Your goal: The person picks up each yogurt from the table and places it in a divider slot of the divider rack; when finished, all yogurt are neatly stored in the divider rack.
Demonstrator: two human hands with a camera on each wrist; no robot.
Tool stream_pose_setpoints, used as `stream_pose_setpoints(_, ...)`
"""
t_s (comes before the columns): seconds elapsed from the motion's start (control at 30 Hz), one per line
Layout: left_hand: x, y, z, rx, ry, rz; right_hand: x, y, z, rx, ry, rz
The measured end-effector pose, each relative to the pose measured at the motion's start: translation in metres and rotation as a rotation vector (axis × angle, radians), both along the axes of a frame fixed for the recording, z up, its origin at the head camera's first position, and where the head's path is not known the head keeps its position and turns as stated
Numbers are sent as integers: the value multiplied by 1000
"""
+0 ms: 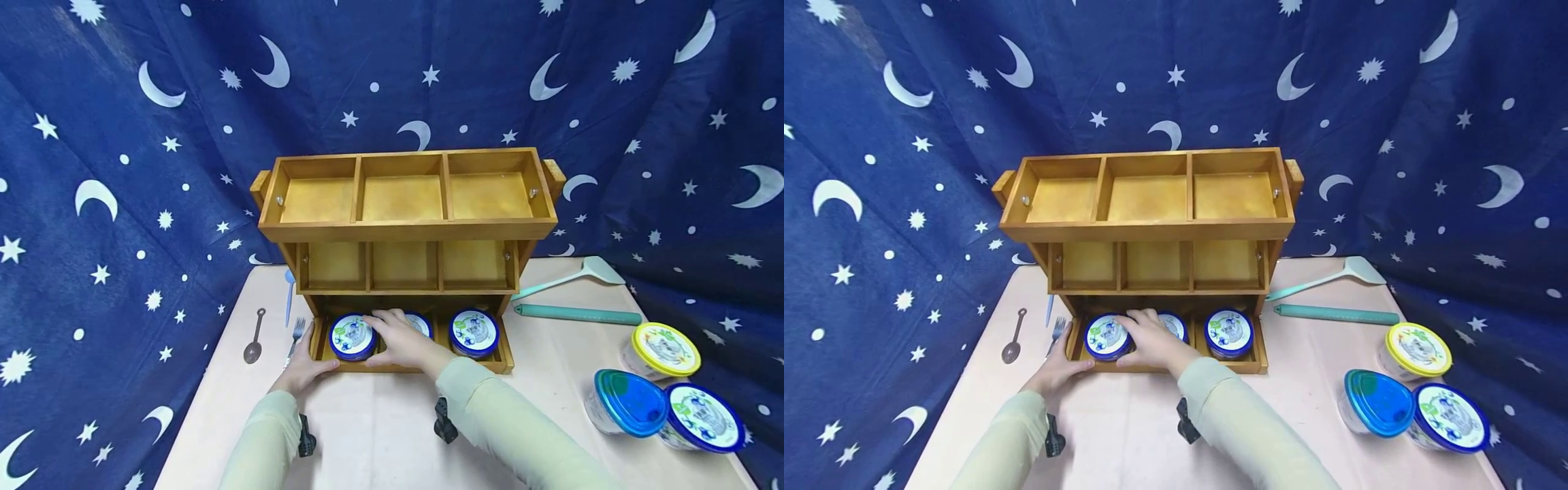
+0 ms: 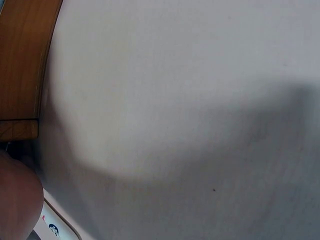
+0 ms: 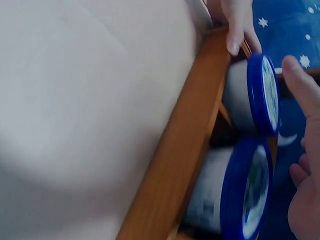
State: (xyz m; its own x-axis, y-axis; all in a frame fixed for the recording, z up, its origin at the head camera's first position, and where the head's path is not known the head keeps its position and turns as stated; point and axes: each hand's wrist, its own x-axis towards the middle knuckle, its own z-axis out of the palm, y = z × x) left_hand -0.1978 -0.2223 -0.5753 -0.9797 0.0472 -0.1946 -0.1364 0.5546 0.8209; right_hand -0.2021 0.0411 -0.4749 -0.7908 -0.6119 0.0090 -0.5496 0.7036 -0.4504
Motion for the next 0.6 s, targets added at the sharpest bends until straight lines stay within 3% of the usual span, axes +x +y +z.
stream_pose_setpoints(0.17, 1, 0, 2, -29, -14, 5, 0, 31, 7, -27, -9, 46)
stream_pose_setpoints(0.33, 1, 0, 2, -42, -8, 0, 0, 62, 12, -48, 37, 71)
stream_pose_setpoints(0.6, 1, 1, 1, -36, -22, 8, 1, 112, 19, -2, 31, -4)
